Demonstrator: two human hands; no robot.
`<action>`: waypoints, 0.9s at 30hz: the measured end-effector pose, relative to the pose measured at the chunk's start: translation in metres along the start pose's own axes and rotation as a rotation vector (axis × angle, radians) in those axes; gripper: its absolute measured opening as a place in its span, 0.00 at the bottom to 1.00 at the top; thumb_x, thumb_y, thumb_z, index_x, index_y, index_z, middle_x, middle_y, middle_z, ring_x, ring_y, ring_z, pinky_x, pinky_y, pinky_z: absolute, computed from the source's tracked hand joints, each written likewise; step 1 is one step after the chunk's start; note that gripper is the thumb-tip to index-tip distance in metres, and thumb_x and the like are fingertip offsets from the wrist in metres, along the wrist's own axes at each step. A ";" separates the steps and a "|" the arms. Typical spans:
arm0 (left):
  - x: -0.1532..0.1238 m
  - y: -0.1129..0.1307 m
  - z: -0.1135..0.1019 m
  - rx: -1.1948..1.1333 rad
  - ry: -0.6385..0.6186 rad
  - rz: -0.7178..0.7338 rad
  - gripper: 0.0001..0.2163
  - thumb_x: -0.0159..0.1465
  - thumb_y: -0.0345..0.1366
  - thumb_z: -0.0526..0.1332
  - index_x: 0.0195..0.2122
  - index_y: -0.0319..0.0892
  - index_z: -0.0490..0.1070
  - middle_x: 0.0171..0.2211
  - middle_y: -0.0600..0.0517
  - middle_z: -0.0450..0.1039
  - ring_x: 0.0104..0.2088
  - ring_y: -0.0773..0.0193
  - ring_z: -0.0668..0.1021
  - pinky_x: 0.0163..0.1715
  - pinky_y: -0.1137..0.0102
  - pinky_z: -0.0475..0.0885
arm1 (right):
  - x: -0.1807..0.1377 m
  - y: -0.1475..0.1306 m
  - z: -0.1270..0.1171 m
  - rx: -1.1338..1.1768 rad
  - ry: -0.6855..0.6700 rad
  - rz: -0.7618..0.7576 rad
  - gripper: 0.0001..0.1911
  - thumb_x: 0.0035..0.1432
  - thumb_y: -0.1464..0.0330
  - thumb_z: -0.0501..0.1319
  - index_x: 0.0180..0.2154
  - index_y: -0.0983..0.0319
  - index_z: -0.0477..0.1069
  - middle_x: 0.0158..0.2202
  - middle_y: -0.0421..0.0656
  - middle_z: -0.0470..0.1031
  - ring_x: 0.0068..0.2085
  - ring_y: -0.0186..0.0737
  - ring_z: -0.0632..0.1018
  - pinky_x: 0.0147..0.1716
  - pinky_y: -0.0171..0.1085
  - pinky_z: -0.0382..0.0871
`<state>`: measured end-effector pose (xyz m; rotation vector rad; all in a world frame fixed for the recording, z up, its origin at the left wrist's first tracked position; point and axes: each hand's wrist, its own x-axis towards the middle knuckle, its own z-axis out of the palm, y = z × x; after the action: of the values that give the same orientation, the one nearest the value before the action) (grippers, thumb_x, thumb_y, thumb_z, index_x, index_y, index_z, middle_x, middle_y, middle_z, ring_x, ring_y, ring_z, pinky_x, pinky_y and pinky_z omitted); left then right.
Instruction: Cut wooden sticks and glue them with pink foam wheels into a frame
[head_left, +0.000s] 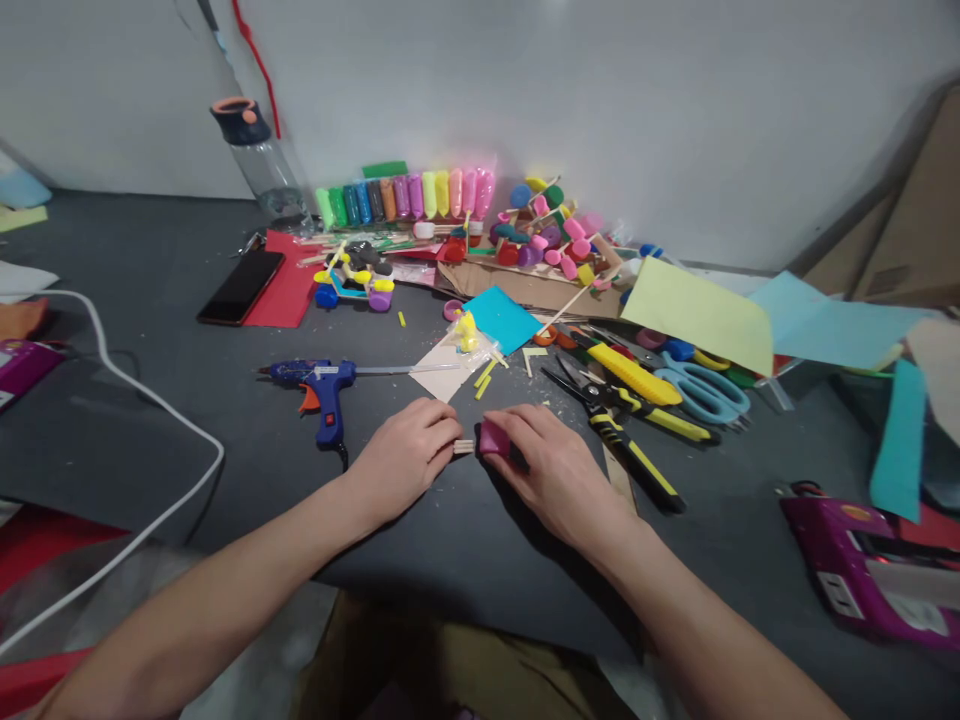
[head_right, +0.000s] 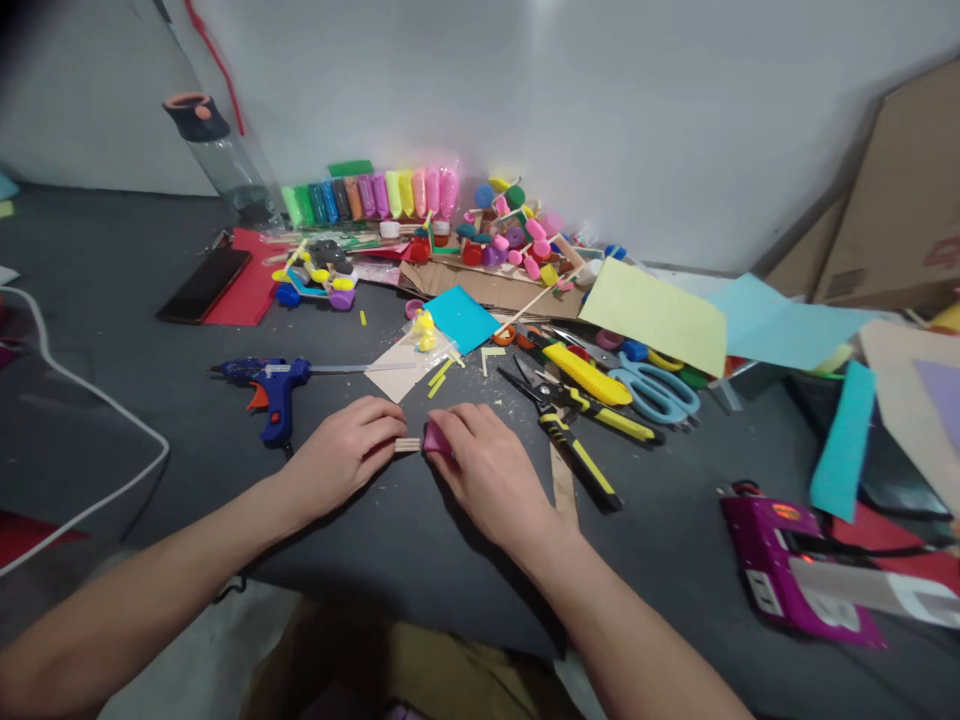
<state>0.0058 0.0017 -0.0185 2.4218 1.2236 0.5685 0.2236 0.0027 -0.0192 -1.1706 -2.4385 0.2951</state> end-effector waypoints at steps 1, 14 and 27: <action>0.000 0.000 0.000 -0.004 0.000 -0.003 0.07 0.70 0.27 0.56 0.40 0.39 0.73 0.43 0.45 0.77 0.45 0.55 0.76 0.48 0.60 0.73 | 0.000 0.000 -0.001 -0.006 -0.002 0.000 0.14 0.65 0.71 0.60 0.53 0.61 0.70 0.45 0.51 0.77 0.44 0.52 0.77 0.46 0.53 0.75; 0.001 0.002 0.001 -0.113 0.014 -0.056 0.02 0.68 0.29 0.60 0.41 0.41 0.70 0.41 0.47 0.76 0.44 0.56 0.75 0.46 0.61 0.73 | 0.010 -0.012 0.005 -0.011 0.020 -0.103 0.05 0.64 0.71 0.61 0.41 0.61 0.76 0.56 0.56 0.71 0.61 0.58 0.68 0.57 0.61 0.69; -0.001 0.004 -0.006 -0.267 0.012 -0.135 0.16 0.61 0.26 0.62 0.50 0.43 0.66 0.51 0.46 0.73 0.52 0.56 0.76 0.54 0.60 0.72 | 0.010 -0.009 0.005 0.126 0.126 -0.040 0.07 0.66 0.70 0.60 0.36 0.60 0.77 0.50 0.51 0.77 0.56 0.52 0.72 0.55 0.55 0.72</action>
<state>0.0044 -0.0005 -0.0117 2.1018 1.2194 0.6613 0.2098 0.0048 -0.0179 -1.0530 -2.2965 0.3469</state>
